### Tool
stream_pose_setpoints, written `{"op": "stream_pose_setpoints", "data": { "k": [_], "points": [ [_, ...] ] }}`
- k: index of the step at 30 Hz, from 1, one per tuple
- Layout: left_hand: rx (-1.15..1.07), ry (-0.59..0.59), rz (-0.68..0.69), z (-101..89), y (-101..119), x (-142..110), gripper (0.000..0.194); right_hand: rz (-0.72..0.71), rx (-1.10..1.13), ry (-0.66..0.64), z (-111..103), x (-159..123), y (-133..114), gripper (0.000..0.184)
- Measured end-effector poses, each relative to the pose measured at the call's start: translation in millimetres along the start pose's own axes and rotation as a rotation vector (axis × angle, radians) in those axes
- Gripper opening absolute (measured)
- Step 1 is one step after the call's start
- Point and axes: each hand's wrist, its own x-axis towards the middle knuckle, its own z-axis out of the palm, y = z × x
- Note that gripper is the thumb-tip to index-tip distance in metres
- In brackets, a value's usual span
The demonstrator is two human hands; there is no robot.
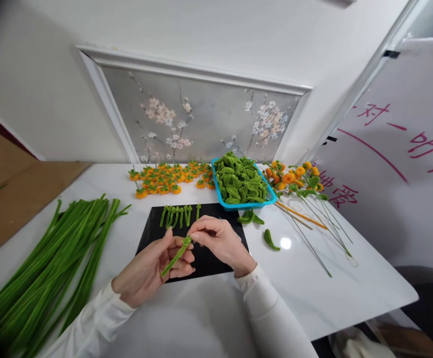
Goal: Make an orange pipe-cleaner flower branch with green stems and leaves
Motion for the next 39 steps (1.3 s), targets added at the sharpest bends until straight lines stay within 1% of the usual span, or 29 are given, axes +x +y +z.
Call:
{"op": "stream_pose_setpoints", "data": {
  "k": [1, 6, 12, 15, 17, 19, 20, 22, 23, 25, 26, 29, 32, 34, 37, 39],
  "points": [
    [0.006, -0.001, 0.002, -0.9, 0, 1, 0.04, 0.0, 0.005, -0.005, 0, 0, 0, 0.019],
    [0.035, -0.046, 0.039, -2.9, -2, 3, 0.018, -0.027, -0.016, -0.019, 3, 1, -1, 0.019],
    [-0.011, -0.022, 0.038, -4.0, -5, 3, 0.018, -0.037, 0.009, -0.03, 7, 2, 3, 0.013],
    [-0.022, 0.008, 0.062, -4.6, -4, 3, 0.018, -0.012, 0.015, -0.011, 6, 1, 2, 0.014],
    [-0.051, 0.061, 0.108, -4.6, -3, 4, 0.019, 0.022, 0.017, 0.049, 5, 1, 0, 0.019],
    [-0.098, 0.151, 0.208, -4.5, -1, 5, 0.022, 0.07, 0.036, 0.102, 7, 1, -1, 0.02],
    [-0.109, 0.203, 0.271, -4.5, -1, 5, 0.024, 0.1, 0.05, 0.106, 9, 0, -1, 0.02],
    [-0.086, 0.299, 0.387, -4.8, 0, 6, 0.026, 0.174, 0.083, 0.05, 17, 0, 2, 0.023],
    [-0.053, 0.334, 0.422, -5.2, 0, 6, 0.027, 0.209, 0.098, 0.008, 22, -1, 4, 0.024],
    [0.025, 0.377, 0.45, -6.3, -1, 7, 0.028, 0.258, 0.122, -0.05, 34, -1, 9, 0.025],
    [0.056, 0.383, 0.451, -7.0, -2, 8, 0.029, 0.264, 0.13, -0.055, 39, -1, 11, 0.024],
    [0.09, 0.361, 0.436, -8.5, -1, 9, 0.039, 0.242, 0.138, -0.015, 47, -1, 14, 0.028],
    [0.036, 0.33, 0.416, -9.5, 0, 9, 0.047, 0.24, 0.152, 0.026, 45, 0, 15, 0.027],
    [-0.01, 0.302, 0.39, -10.8, 1, 10, 0.041, 0.247, 0.185, 0.034, 42, 0, 16, 0.025],
    [-0.056, 0.214, 0.338, -14.1, 2, 10, 0.029, 0.253, 0.252, 0.027, 39, -2, 20, 0.024],
    [-0.075, 0.178, 0.321, -16.8, 2, 11, 0.024, 0.256, 0.283, 0.025, 40, -3, 24, 0.024]
  ]
}}
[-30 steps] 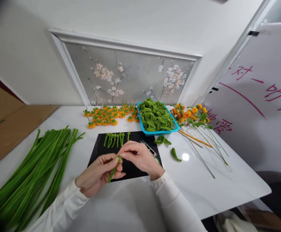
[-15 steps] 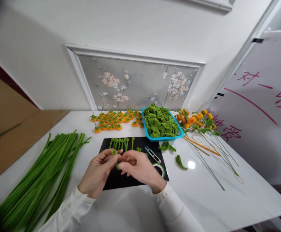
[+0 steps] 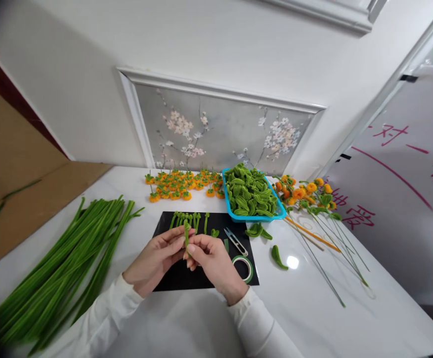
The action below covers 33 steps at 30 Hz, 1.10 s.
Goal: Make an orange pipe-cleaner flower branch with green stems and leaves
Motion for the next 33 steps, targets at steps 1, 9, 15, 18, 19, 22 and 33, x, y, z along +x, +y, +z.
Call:
{"op": "stream_pose_setpoints", "data": {
  "k": [1, 9, 15, 18, 19, 22, 33],
  "points": [
    [-0.005, -0.003, -0.005, -1.2, 0, 1, 0.022, 0.001, 0.015, -0.002, 0, 0, 2, 0.023],
    [0.045, 0.085, -0.085, -5.2, -12, 3, 0.018, 0.052, -0.075, 0.174, -3, 8, 12, 0.024],
    [0.112, 0.118, -0.117, -3.9, -27, 3, 0.021, 0.04, -0.227, 0.38, -19, 19, 21, 0.026],
    [0.176, 0.133, -0.141, -3.6, -31, 5, 0.021, 0.025, -0.332, 0.446, -26, 25, 24, 0.022],
    [0.189, 0.136, -0.152, -3.7, -33, 5, 0.021, 0.021, -0.373, 0.463, -27, 28, 24, 0.021],
    [0.203, 0.143, -0.161, -4.4, -35, 8, 0.022, 0.01, -0.498, 0.483, -27, 37, 21, 0.018],
    [0.211, 0.126, -0.167, -6.2, -34, 8, 0.027, -0.04, -0.82, 0.484, -19, 48, 22, 0.018]
  ]
}}
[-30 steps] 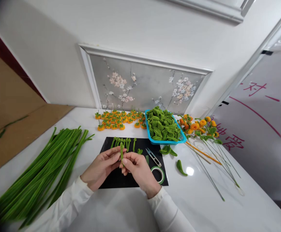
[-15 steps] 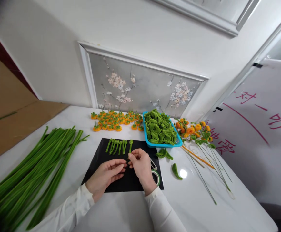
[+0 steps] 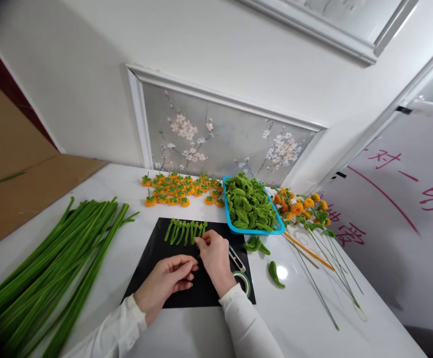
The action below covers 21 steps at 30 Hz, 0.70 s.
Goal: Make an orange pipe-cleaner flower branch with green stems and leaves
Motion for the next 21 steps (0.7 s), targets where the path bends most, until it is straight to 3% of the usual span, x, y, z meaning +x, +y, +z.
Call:
{"op": "stream_pose_setpoints", "data": {
  "k": [7, 11, 15, 18, 21],
  "points": [
    [0.066, 0.008, 0.068, 2.9, -2, 0, 0.034, -0.059, -0.044, 0.039, -21, -15, 1, 0.024],
    [0.319, -0.007, 0.3, 4.1, -5, 2, 0.037, -0.223, -0.147, 0.081, -32, -33, 5, 0.028],
    [0.59, -0.034, 0.515, 0.6, -11, 6, 0.034, -0.365, -0.17, 0.096, -30, -51, 14, 0.044],
    [0.707, 0.003, 0.632, -4.0, -10, 14, 0.034, -0.441, -0.148, 0.094, -29, -57, 14, 0.048],
    [0.809, 0.123, 0.805, -5.8, 3, 29, 0.034, -0.554, -0.181, 0.109, -35, -58, 1, 0.045]
  ]
}}
